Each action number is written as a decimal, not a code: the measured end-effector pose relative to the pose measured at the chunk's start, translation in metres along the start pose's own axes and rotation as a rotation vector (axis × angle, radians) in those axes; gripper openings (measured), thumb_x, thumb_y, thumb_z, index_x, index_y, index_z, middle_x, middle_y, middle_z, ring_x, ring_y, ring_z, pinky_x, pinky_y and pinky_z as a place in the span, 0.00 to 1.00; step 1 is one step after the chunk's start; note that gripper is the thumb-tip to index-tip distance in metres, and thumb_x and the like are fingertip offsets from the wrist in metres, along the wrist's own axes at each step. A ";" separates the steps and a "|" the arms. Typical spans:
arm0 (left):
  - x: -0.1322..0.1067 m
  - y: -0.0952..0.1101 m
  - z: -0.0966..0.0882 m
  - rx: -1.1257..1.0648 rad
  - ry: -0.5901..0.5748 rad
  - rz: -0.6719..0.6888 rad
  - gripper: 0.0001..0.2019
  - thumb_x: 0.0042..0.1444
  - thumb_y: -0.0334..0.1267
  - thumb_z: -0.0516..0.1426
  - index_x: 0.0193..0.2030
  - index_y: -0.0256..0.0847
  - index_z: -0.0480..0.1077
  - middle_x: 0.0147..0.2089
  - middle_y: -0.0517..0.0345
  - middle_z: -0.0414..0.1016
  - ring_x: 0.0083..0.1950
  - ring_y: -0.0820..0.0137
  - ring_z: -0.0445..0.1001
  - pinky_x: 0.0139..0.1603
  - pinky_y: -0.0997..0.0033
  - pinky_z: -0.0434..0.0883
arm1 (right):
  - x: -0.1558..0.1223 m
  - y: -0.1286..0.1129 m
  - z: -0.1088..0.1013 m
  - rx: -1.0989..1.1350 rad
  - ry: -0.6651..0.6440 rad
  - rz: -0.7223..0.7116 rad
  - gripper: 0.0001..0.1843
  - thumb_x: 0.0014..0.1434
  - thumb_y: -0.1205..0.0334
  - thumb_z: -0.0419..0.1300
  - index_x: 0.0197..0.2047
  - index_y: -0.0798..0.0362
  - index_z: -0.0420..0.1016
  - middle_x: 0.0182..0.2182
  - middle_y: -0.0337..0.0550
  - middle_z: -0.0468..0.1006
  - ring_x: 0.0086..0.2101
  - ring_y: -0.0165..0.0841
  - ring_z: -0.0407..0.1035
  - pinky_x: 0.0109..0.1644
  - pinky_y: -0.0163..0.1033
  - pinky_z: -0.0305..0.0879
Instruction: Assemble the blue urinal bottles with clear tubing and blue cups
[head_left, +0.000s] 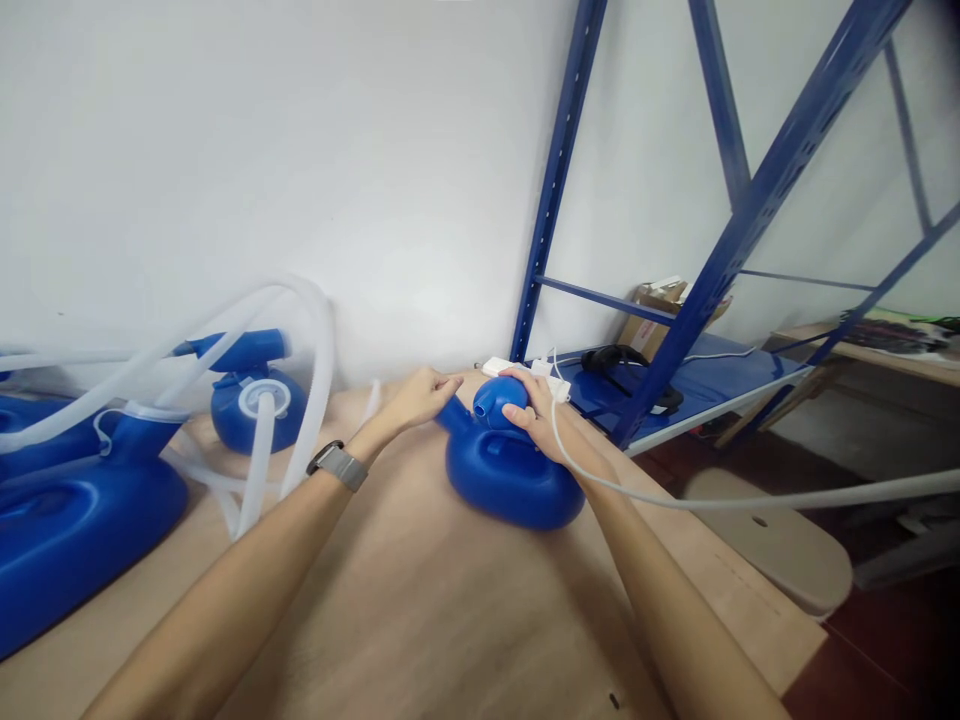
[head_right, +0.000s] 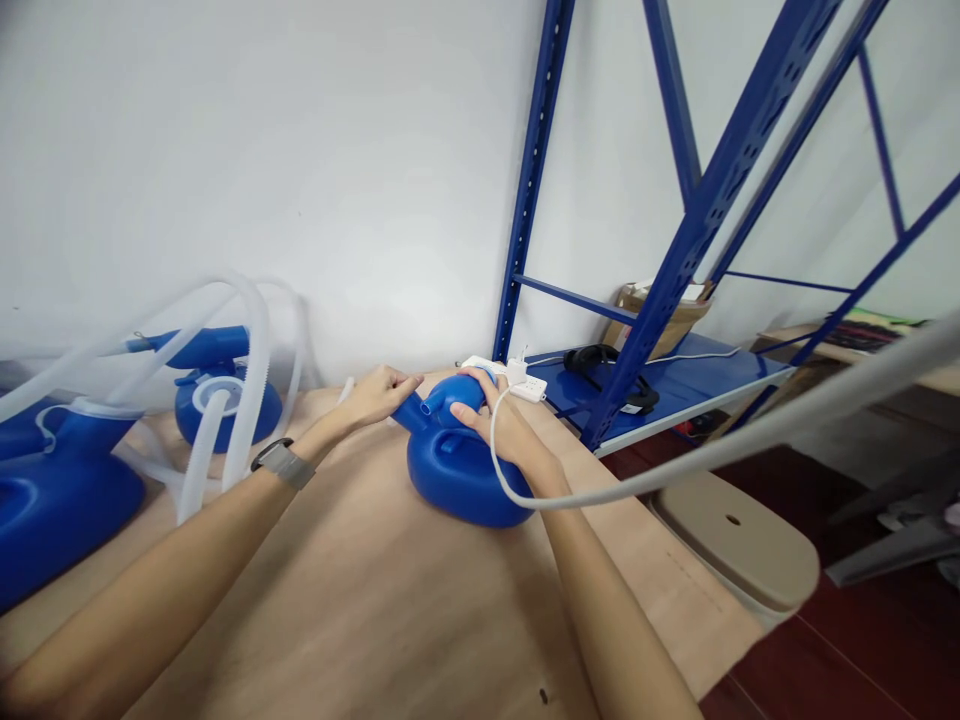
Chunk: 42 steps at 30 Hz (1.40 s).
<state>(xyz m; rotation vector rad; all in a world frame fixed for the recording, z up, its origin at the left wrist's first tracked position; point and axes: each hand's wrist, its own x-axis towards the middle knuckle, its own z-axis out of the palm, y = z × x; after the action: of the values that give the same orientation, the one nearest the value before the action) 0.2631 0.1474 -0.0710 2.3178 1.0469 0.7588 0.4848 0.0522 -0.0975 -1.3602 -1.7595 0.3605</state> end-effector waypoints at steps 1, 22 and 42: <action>0.000 0.000 -0.003 -0.008 -0.027 0.000 0.26 0.63 0.56 0.47 0.19 0.44 0.49 0.21 0.64 0.48 0.23 0.75 0.49 0.26 0.70 0.50 | 0.000 0.001 0.000 -0.006 0.007 -0.010 0.35 0.62 0.36 0.58 0.66 0.44 0.66 0.58 0.52 0.65 0.58 0.50 0.65 0.68 0.64 0.57; -0.072 0.002 -0.017 0.367 0.166 -0.189 0.11 0.62 0.42 0.57 0.31 0.41 0.75 0.34 0.47 0.80 0.38 0.56 0.77 0.40 0.63 0.66 | 0.032 0.006 -0.006 0.674 0.152 0.591 0.30 0.60 0.37 0.63 0.60 0.40 0.64 0.36 0.39 0.78 0.24 0.32 0.72 0.23 0.37 0.71; -0.025 0.046 0.026 -0.073 0.194 0.050 0.22 0.60 0.53 0.63 0.55 0.41 0.76 0.49 0.50 0.83 0.49 0.56 0.80 0.49 0.63 0.71 | 0.054 0.003 0.017 0.446 0.423 0.359 0.19 0.61 0.46 0.58 0.30 0.52 0.76 0.23 0.38 0.71 0.19 0.27 0.60 0.16 0.32 0.49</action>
<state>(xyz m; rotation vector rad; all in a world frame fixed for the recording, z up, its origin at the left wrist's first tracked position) 0.2896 0.0958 -0.0684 2.2503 1.0269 1.0418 0.4719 0.1063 -0.0849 -1.3011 -1.0131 0.5742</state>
